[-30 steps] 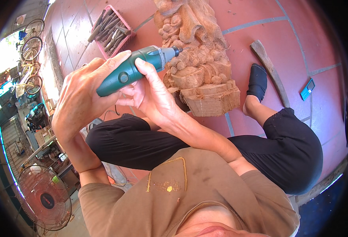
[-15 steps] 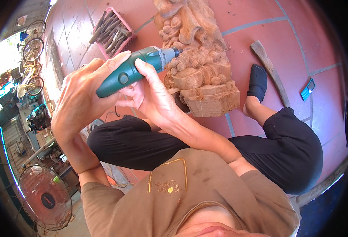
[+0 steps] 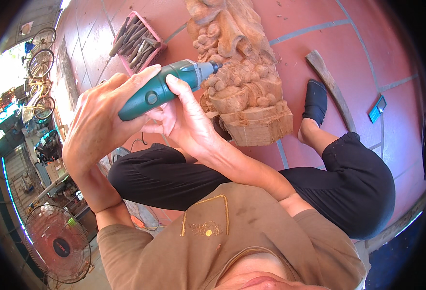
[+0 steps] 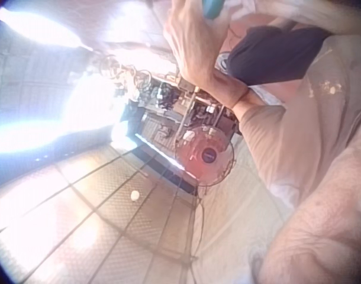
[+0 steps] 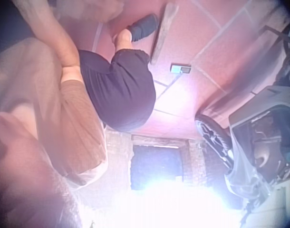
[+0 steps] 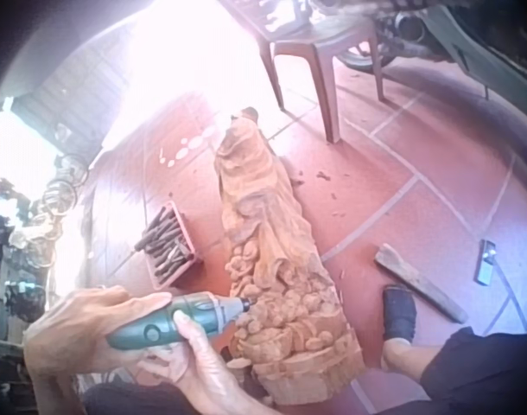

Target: The person uses a green rotary carving tool to shape and detail a wooden block with grape-like patterns. The hands hold the tool steadily and move it across the surface to refine the carved features.

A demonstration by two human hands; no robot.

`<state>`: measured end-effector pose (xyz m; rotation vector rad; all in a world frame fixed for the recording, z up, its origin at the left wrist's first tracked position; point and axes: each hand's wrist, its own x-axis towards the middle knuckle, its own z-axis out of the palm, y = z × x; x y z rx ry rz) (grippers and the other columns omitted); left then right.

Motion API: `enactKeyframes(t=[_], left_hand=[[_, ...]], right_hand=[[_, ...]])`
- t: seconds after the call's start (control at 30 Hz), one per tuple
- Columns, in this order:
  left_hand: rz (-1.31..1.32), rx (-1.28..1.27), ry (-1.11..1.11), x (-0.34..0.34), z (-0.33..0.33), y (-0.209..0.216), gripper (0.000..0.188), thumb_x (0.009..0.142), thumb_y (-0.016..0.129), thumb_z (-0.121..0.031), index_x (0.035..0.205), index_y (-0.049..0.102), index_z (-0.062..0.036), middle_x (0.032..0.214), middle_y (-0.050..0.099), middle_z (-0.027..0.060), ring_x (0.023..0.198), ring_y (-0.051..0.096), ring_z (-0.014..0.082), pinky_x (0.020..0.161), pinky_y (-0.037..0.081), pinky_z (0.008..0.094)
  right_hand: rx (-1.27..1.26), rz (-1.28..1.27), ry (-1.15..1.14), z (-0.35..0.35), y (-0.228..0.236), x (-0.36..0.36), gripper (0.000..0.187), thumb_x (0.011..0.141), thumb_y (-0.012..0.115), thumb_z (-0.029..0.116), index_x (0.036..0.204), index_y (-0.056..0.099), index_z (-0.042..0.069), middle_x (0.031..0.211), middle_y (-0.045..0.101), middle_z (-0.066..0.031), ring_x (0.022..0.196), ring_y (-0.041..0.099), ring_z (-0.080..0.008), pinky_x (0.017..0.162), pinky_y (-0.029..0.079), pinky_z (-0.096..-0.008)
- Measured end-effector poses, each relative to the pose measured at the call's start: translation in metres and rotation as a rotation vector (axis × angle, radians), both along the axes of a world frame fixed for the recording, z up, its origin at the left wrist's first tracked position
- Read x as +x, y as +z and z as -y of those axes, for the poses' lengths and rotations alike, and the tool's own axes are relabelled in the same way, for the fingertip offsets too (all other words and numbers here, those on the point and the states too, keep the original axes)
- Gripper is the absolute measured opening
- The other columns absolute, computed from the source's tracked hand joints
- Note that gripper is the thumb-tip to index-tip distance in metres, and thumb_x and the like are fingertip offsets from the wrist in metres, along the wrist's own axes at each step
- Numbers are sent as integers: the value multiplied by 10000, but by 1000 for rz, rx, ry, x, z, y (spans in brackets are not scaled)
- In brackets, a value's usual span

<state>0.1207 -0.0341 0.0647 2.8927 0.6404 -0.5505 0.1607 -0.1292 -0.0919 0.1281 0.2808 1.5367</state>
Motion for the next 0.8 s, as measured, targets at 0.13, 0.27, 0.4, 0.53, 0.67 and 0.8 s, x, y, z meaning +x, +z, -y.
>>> enactKeyframes(t=[0.13, 0.27, 0.4, 0.53, 0.67, 0.8], left_hand=[[-5, -4, -16, -1, -3, 0, 678, 707, 673, -62, 1379, 614, -128, 885, 652, 131, 774, 664, 343, 712, 536, 411], [33, 0, -42, -2, -4, -2, 667, 716, 773, -150, 1366, 624, -140, 839, 632, 122, 752, 655, 336, 686, 525, 417], [32, -11, -26, -1, -4, 0, 673, 721, 825, -222, 1362, 627, -157, 819, 625, 113, 742, 651, 331, 672, 519, 420], [15, -15, -26, -1, -5, 1, 663, 721, 805, -188, 1360, 630, -163, 831, 637, 113, 745, 651, 333, 677, 521, 420], [20, -26, -43, 0, -7, 1, 659, 712, 781, -143, 1354, 634, -160, 882, 673, 124, 776, 664, 343, 689, 527, 420], [11, -49, -87, 5, -10, 6, 707, 689, 791, -146, 1375, 619, -124, 872, 638, 128, 759, 647, 337, 702, 523, 396]], right_hand=[[-3, 26, 14, 0, -3, -1, 507, 963, 627, 537, 1331, 542, 199, 1233, 643, -2, 1158, 618, -189, 1007, 472, -566], [12, 18, 0, -1, -2, -1, 503, 967, 622, 531, 1333, 542, 194, 1245, 639, -9, 1175, 614, -199, 995, 483, -565], [13, 3, -13, 0, 1, 0, 490, 976, 617, 514, 1334, 539, 189, 1252, 635, -11, 1157, 623, -204, 975, 504, -555], [9, -3, -18, -1, 2, -1, 492, 979, 616, 503, 1350, 530, 191, 1258, 634, -11, 1174, 623, -208, 973, 513, -558], [29, -10, -21, -1, 0, -3, 511, 973, 622, 510, 1361, 524, 193, 1259, 635, -1, 1202, 615, -209, 994, 500, -580], [32, -20, -18, -1, 7, 1, 528, 973, 606, 531, 1365, 521, 187, 1290, 635, 1, 1224, 606, -222, 1022, 479, -607]])
